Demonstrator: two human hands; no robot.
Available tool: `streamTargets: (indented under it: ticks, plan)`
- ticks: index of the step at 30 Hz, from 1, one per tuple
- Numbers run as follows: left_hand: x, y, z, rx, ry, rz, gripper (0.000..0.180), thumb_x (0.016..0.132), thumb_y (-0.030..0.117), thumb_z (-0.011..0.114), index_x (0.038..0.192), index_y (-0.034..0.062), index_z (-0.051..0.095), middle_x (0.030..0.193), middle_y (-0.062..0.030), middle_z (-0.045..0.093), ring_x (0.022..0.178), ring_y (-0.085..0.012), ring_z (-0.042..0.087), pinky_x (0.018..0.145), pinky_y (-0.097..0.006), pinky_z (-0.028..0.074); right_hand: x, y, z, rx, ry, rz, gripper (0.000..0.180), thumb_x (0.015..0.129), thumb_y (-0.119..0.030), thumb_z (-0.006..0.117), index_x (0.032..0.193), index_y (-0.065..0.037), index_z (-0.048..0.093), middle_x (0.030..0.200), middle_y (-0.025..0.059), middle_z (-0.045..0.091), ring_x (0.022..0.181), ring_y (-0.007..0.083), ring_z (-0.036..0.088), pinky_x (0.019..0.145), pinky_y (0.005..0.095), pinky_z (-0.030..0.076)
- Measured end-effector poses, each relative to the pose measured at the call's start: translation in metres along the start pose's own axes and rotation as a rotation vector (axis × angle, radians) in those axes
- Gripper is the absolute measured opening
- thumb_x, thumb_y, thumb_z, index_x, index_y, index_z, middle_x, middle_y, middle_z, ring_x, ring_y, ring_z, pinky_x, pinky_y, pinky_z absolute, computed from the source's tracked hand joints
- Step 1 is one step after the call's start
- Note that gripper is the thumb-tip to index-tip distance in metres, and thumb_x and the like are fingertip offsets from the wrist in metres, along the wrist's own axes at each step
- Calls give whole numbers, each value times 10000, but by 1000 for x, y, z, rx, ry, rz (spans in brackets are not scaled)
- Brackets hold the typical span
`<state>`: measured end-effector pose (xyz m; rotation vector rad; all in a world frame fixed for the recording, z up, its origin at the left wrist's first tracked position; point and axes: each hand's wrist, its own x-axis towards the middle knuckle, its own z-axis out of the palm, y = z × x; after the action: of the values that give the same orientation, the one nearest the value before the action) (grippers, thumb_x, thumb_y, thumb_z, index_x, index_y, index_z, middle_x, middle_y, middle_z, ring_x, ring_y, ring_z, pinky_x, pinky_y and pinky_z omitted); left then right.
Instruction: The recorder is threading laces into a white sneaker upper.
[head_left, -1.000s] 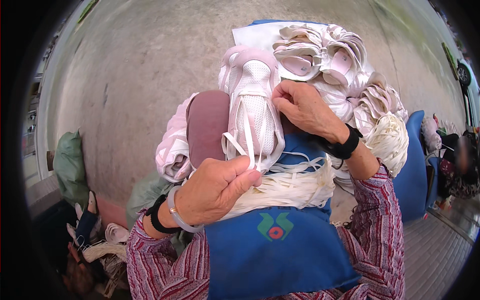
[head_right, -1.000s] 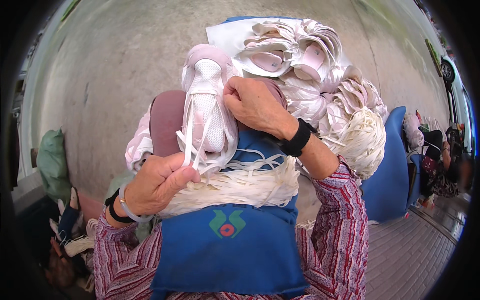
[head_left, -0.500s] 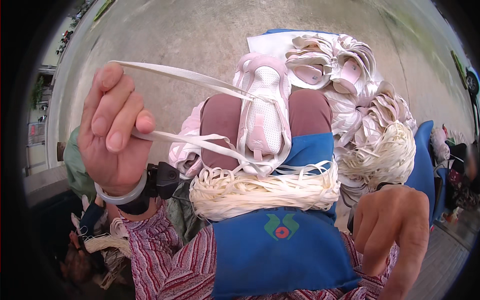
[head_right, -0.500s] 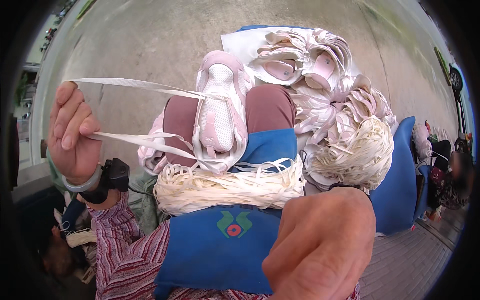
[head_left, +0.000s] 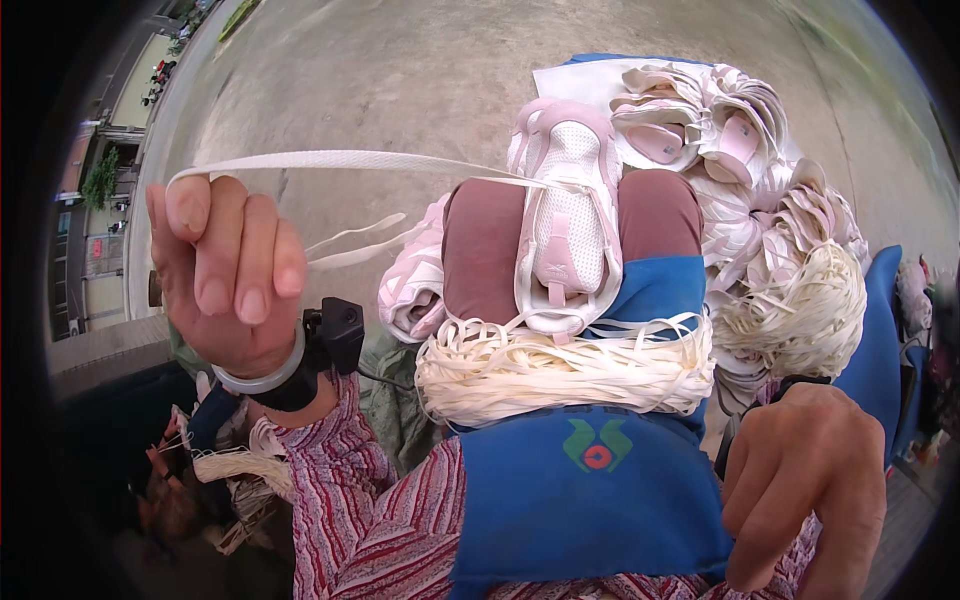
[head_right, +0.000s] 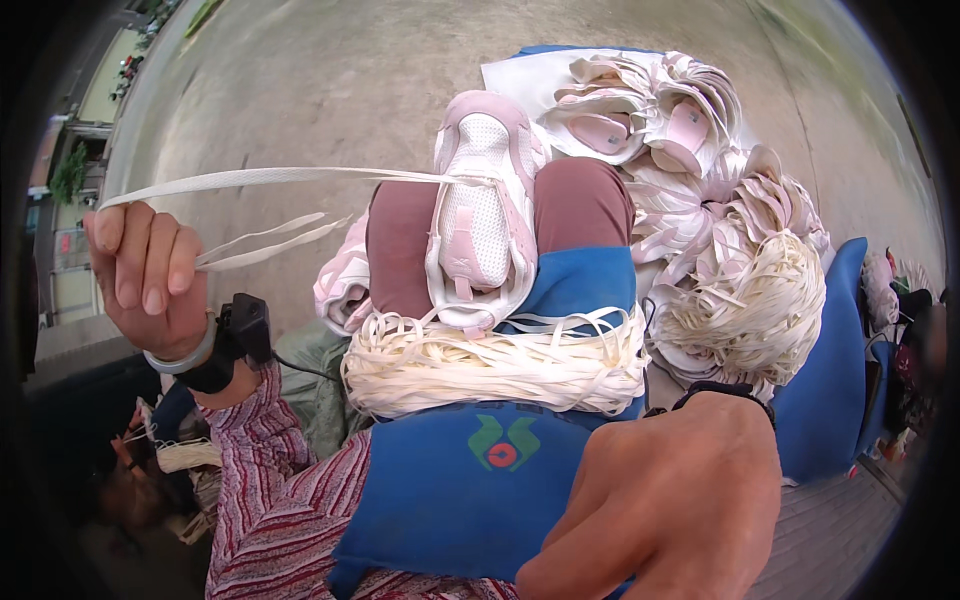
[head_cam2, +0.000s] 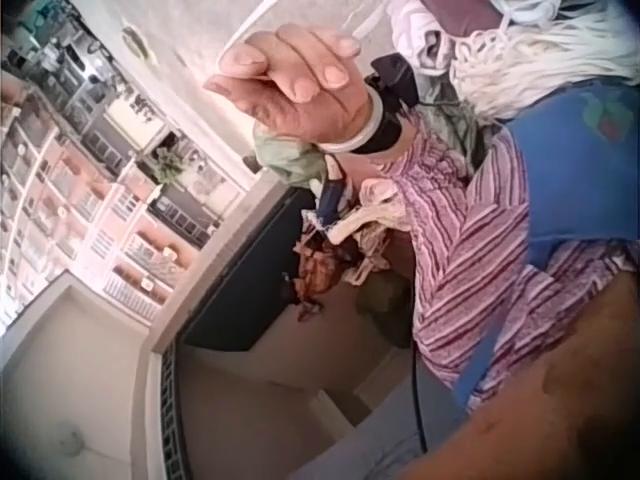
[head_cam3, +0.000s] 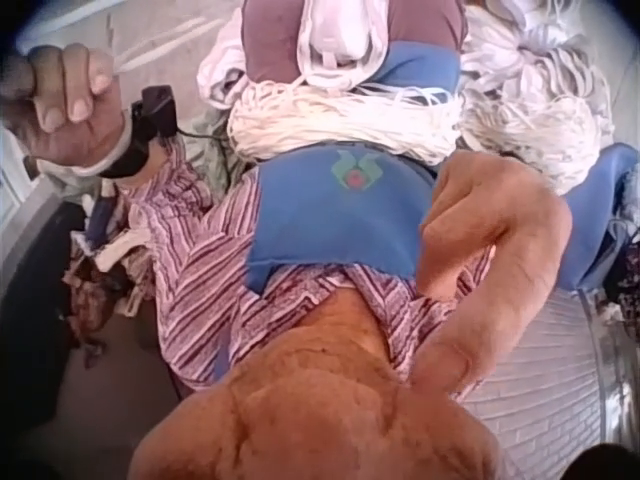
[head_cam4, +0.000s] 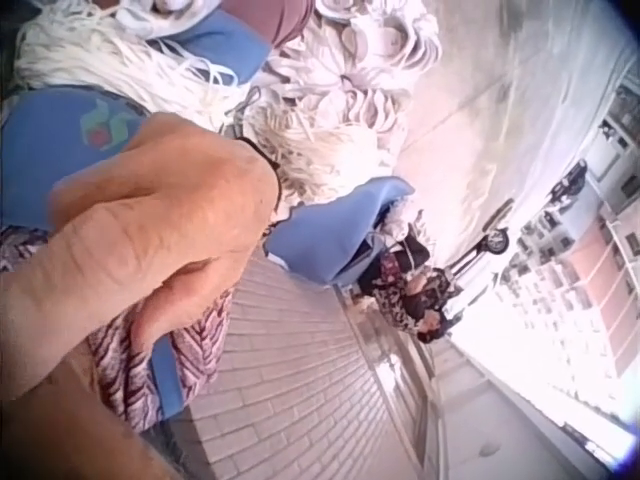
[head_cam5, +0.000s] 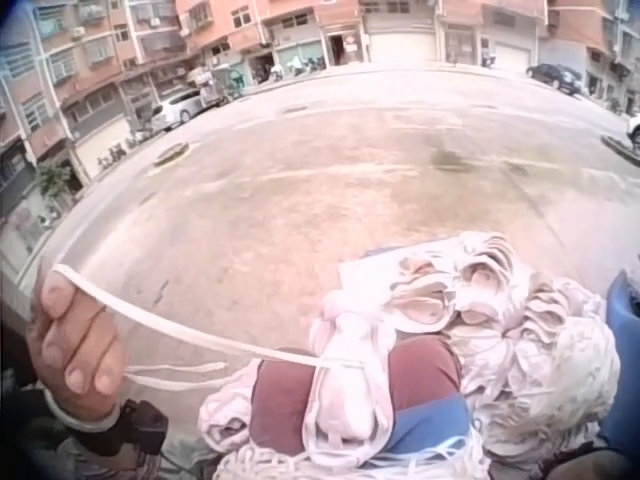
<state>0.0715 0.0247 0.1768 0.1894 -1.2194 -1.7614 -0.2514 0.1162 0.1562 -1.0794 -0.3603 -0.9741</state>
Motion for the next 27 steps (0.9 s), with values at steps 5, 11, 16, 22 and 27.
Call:
streamTargets:
  ticks: [5, 11, 16, 22, 27]
  plan:
    - [-15, 10, 1, 35, 10, 46, 466, 1052, 298, 256, 880, 3, 573, 455, -16, 490, 325, -126, 450, 429, -317, 516, 10, 5, 8, -23, -83, -14, 245, 977, -78, 427, 997, 36, 643, 817, 235, 602, 507, 165, 517, 411, 262, 423]
    - [-10, -7, -2, -63, -305, -37, 355, 944, 154, 555, 672, -58, 638, 453, -93, 550, 303, -139, 458, 332, -289, 449, 17, 33, 23, -263, 142, -414, 171, 917, -111, 577, 1006, -2, 674, 700, 85, 535, 471, 92, 461, 387, 222, 333]
    - [-39, -19, 35, 37, -643, -220, 205, 892, 81, 635, 740, -49, 594, 688, -179, 635, 499, -275, 577, 425, -345, 418, 2, 12, -17, -748, 142, 638, 197, 900, -83, 595, 1054, 41, 593, 720, 98, 569, 629, 188, 593, 557, 278, 464]
    - [-30, -69, 70, -14, -985, -425, 193, 923, 69, 592, 774, -39, 534, 642, -133, 545, 524, -300, 537, 459, -385, 390, -18, 81, -47, -1027, 737, 692, 476, 935, -346, 547, 1167, 68, 509, 719, 177, 611, 666, 243, 651, 600, 335, 490]
    - [-40, -89, 77, -10, -1036, -508, 220, 976, 137, 501, 815, -6, 542, 690, -118, 556, 598, -313, 548, 526, -362, 417, -17, 105, -57, -815, 584, 967, 361, 935, -297, 538, 850, 53, 554, 618, 111, 565, 577, 175, 623, 499, 299, 457]
